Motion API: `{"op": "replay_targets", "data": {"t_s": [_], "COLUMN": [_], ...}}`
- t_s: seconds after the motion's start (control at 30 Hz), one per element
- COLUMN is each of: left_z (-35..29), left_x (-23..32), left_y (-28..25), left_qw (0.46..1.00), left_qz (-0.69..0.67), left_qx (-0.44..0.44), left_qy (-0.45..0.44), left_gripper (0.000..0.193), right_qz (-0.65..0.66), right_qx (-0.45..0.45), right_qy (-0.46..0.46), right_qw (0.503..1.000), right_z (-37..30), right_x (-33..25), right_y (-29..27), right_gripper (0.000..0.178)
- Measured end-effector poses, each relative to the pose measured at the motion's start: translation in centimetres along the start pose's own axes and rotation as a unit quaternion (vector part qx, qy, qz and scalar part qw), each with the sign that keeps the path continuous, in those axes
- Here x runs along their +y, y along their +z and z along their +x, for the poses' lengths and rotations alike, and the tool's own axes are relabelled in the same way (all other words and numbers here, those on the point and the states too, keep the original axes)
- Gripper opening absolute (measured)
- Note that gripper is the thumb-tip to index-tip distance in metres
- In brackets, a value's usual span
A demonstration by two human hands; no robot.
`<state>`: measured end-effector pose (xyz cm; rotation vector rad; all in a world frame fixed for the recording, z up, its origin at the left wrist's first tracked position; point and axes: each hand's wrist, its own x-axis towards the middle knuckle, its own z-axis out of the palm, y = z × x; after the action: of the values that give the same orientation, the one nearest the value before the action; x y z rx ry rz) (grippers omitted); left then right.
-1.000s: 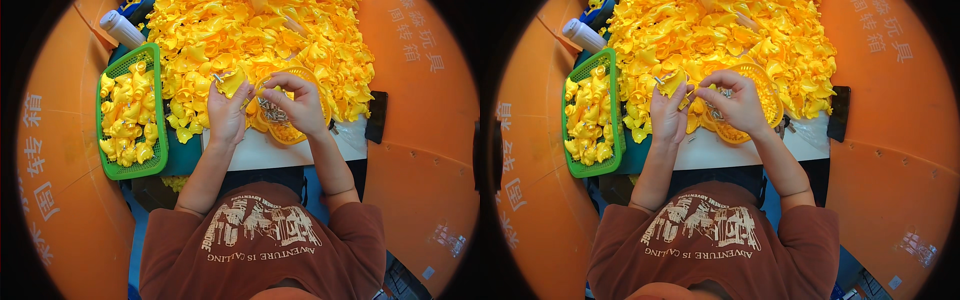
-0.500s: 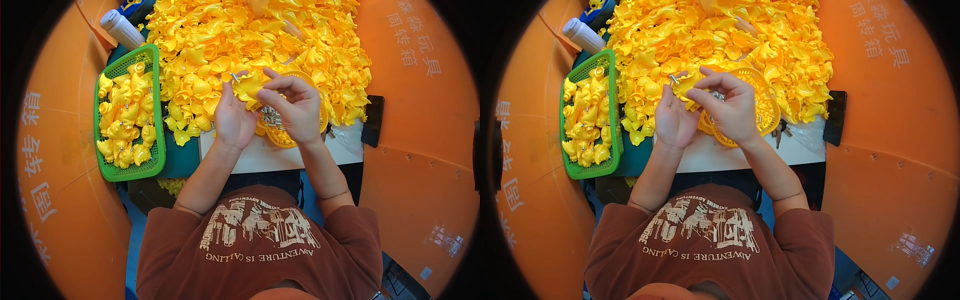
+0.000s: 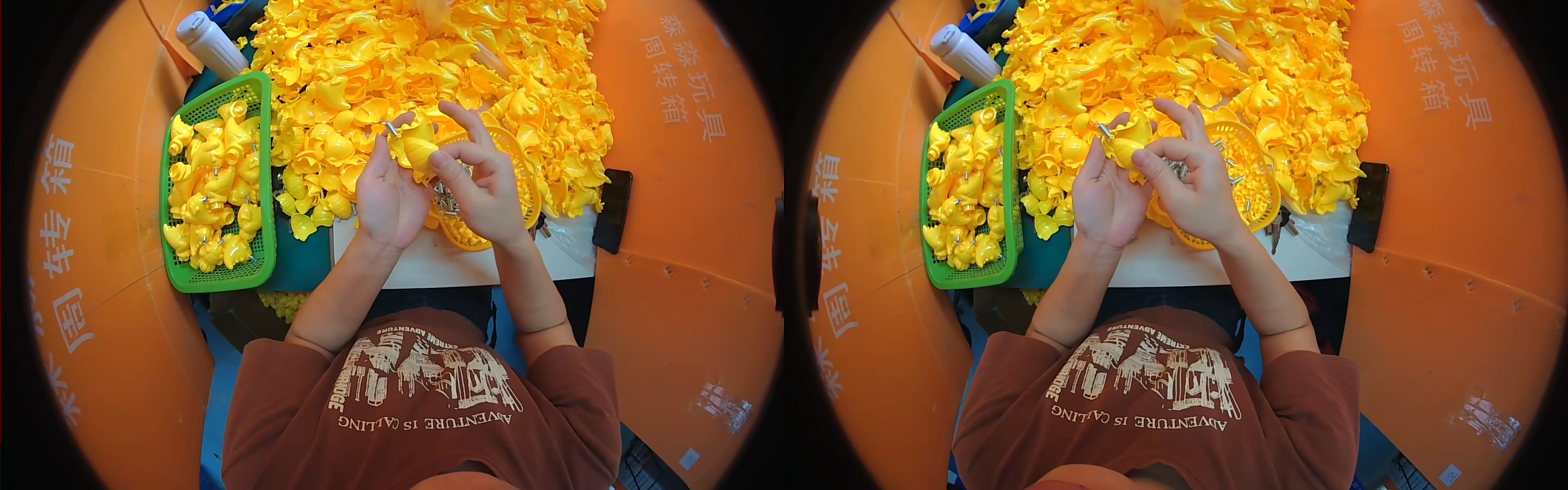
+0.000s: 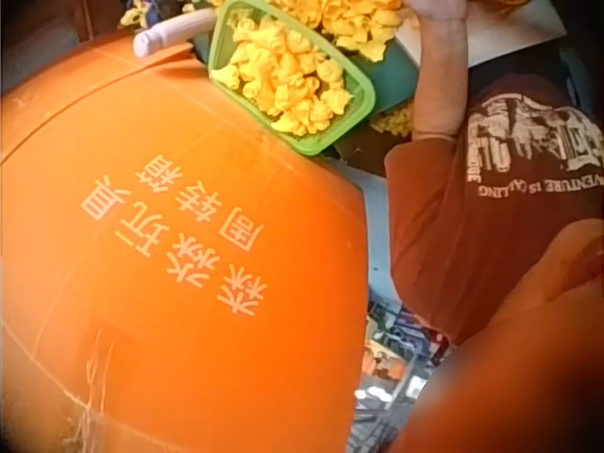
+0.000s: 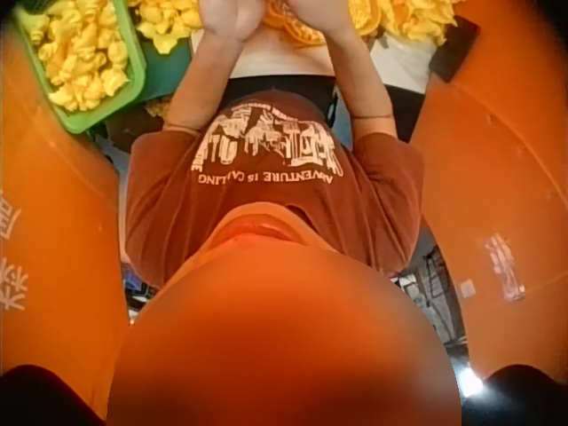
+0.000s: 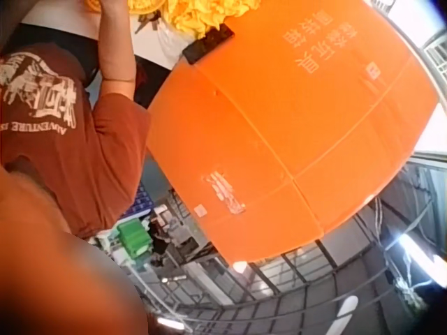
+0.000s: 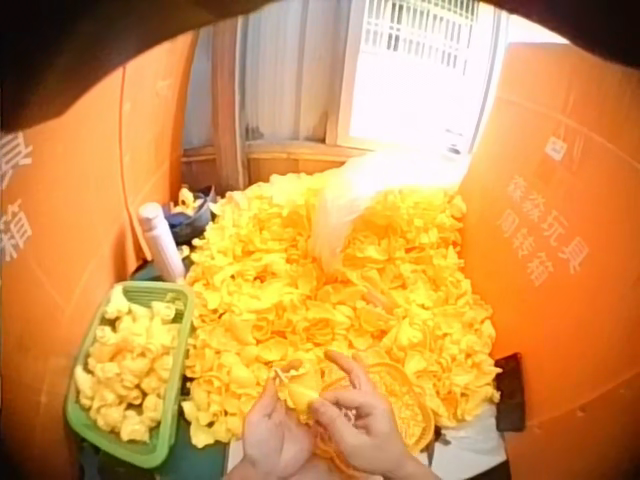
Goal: Assembling toy ducks by manually joining plastic parts and inserting small metal components.
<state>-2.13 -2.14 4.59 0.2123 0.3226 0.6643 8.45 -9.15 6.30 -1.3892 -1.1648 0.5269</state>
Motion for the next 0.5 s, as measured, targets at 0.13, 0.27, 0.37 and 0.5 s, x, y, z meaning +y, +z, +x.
{"op": "replay_targets", "data": {"t_s": [0.13,0.27,0.37,0.5], "left_z": [-0.1,-0.4,-0.5,-0.6], "left_x": [-0.4,-0.5,-0.5,-0.7], "left_y": [0.5,0.8,0.6,0.9], "left_qw": [1.000,0.999,0.999,1.000], "left_qz": [-0.003,0.014,0.008,-0.001], "left_qx": [-0.010,-0.004,-0.024,-0.023], "left_qy": [-0.021,-0.031,-0.019,-0.013], "left_gripper": [0.041,0.042,0.042,0.042], "right_qz": [0.038,0.076,0.069,0.079], "right_qx": [0.040,0.053,0.070,0.078], "right_qy": [0.006,0.018,0.005,-0.016], "right_qw": [0.998,0.996,0.995,0.994], "right_z": [0.0,-0.4,-0.7,-0.9], "right_x": [1.2,1.3,1.1,1.2], "right_y": [0.6,1.4,1.7,1.7], "right_gripper": [0.014,0.013,0.012,0.012]}}
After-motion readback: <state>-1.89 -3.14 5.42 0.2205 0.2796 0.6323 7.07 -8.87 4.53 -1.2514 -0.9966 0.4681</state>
